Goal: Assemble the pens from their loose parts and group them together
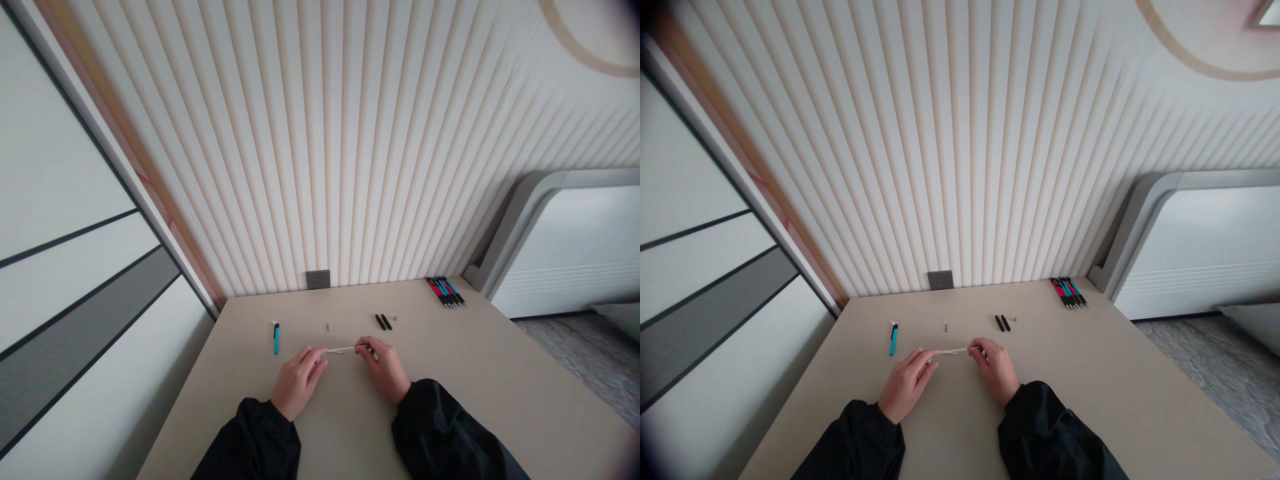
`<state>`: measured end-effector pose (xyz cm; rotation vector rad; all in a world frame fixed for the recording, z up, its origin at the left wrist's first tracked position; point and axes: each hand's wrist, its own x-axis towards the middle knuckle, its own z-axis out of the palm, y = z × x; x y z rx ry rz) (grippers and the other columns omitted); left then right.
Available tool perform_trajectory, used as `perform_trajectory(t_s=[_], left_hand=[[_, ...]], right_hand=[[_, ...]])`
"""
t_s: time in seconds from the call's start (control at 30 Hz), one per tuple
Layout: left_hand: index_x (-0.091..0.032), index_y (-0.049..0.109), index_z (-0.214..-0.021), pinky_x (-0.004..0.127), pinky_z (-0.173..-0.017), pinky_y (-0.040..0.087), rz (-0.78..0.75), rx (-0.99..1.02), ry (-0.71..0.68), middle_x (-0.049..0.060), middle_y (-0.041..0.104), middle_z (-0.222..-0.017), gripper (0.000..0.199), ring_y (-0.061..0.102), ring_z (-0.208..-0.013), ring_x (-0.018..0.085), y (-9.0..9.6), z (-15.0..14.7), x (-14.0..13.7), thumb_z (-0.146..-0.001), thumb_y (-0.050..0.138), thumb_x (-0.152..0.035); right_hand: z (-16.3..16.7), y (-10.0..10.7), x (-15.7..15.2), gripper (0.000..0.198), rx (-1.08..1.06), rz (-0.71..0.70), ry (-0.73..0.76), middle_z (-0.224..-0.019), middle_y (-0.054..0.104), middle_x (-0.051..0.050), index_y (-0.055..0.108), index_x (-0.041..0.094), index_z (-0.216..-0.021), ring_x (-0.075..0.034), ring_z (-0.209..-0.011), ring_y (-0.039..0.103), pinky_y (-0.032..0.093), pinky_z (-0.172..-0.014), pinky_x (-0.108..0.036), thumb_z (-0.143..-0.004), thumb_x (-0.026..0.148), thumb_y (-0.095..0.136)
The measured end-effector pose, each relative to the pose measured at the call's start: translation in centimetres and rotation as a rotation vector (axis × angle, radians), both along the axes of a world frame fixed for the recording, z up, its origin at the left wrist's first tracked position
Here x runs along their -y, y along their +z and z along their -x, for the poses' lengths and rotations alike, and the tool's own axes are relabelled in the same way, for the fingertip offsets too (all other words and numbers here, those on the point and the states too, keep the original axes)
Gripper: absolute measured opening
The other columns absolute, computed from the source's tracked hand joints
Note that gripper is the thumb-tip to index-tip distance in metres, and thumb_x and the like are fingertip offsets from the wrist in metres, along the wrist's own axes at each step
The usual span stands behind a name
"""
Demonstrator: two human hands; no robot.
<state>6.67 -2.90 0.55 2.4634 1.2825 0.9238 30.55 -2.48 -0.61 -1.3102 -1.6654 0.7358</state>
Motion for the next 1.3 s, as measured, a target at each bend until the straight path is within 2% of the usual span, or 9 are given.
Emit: perform_trajectory(t_s=[0.1,0.23,0.43,0.67,0.77,0.87,0.97,1.1,1.3], left_hand=[[-0.021,0.054,-0.122,0.029,-0.08,0.052,-0.03,0.095,0.087,0.007,0.064,-0.099,0.03,0.064,-0.09,0.017,-0.3,0.2,-0.3,-0.096,0.039,-0.025],[-0.021,0.054,-0.122,0.031,-0.082,0.052,-0.022,0.106,0.032,0.007,0.065,-0.1,0.029,0.063,-0.093,0.018,-0.8,0.4,-0.4,-0.096,0.041,-0.024],[-0.021,0.064,-0.09,0.036,-0.084,0.05,0.063,-0.068,-0.096,0.003,0.065,-0.09,0.012,0.06,-0.09,0.02,-1.0,-0.2,0.2,-0.088,0.053,-0.016],[-0.022,0.064,-0.106,0.033,-0.09,0.051,0.079,-0.01,-0.04,0.005,0.063,-0.106,0.024,0.06,-0.1,0.019,-2.0,0.2,0.1,-0.083,0.061,-0.015],[-0.021,0.056,-0.121,0.038,-0.093,0.05,-0.032,-0.034,0.021,0.008,0.06,-0.115,0.04,0.058,-0.107,0.022,-1.3,0.2,0.5,-0.082,0.063,-0.022],[-0.022,0.054,-0.124,0.042,-0.095,0.048,-0.188,-0.137,-0.025,0.009,0.059,-0.118,0.037,0.056,-0.11,0.024,0.2,-1.0,1.2,-0.087,0.057,-0.026],[-0.02,0.058,-0.116,0.041,-0.087,0.049,-0.301,-0.272,-0.112,0.009,0.063,-0.107,0.028,0.06,-0.098,0.024,1.1,-3.0,1.7,-0.089,0.055,-0.023],[-0.017,0.061,-0.097,0.034,-0.07,0.05,-0.372,-0.373,-0.096,0.005,0.065,-0.084,0.013,0.064,-0.078,0.021,0.7,-4.9,1.4,-0.092,0.049,-0.017],[-0.019,0.061,-0.084,0.025,-0.054,0.044,-0.37,-0.38,-0.06,0.003,0.063,-0.074,0.022,0.063,-0.061,0.016,-0.2,-4.1,-0.3,-0.095,0.042,-0.019]], right_hand=[[-1.6,-0.4,-1.2,0.036,-0.088,0.007,-0.17,-0.074,0.067,-0.005,0.065,0.019,-0.084,-0.019,-0.065,0.057,0.045,-0.062,-0.028,-0.087,0.052,0.05],[-2.7,-1.0,-2.4,0.047,-0.251,0.056,-0.238,-0.073,0.066,-0.007,0.062,0.017,-0.082,-0.019,-0.063,0.057,0.045,-0.059,-0.028,-0.084,0.062,0.048],[-1.7,-1.0,-1.0,0.041,-0.148,0.054,-0.128,-0.069,0.062,-0.004,0.063,0.017,-0.08,-0.017,-0.063,0.054,0.041,-0.058,-0.026,-0.086,0.054,0.049],[-0.9,-0.3,1.8,0.028,0.078,-0.002,0.056,-0.077,0.064,-0.003,0.066,0.019,-0.084,-0.015,-0.067,0.055,0.041,-0.063,-0.025,-0.09,0.04,0.049],[-1.0,0.1,2.3,0.027,0.08,-0.004,0.024,-0.074,0.064,-0.002,0.065,0.019,-0.083,-0.015,-0.065,0.054,0.04,-0.061,-0.024,-0.09,0.039,0.048],[-0.6,0.3,2.7,0.026,0.066,-0.007,0.023,-0.072,0.064,-0.001,0.066,0.019,-0.083,-0.015,-0.065,0.055,0.04,-0.061,-0.024,-0.09,0.039,0.05],[0.4,0.3,3.2,0.024,0.04,-0.035,0.038,-0.075,0.066,-0.001,0.066,0.019,-0.083,-0.015,-0.067,0.056,0.041,-0.063,-0.024,-0.089,0.038,0.052],[1.4,0.0,3.4,0.025,-0.003,-0.051,0.039,-0.075,0.068,-0.002,0.069,0.019,-0.082,-0.015,-0.067,0.058,0.043,-0.064,-0.024,-0.089,0.038,0.054],[-0.8,-0.6,1.5,0.025,0.111,-0.105,-0.057,-0.085,0.069,-0.005,0.071,0.021,-0.092,-0.018,-0.077,0.061,0.046,-0.07,-0.027,-0.092,0.034,0.049]])
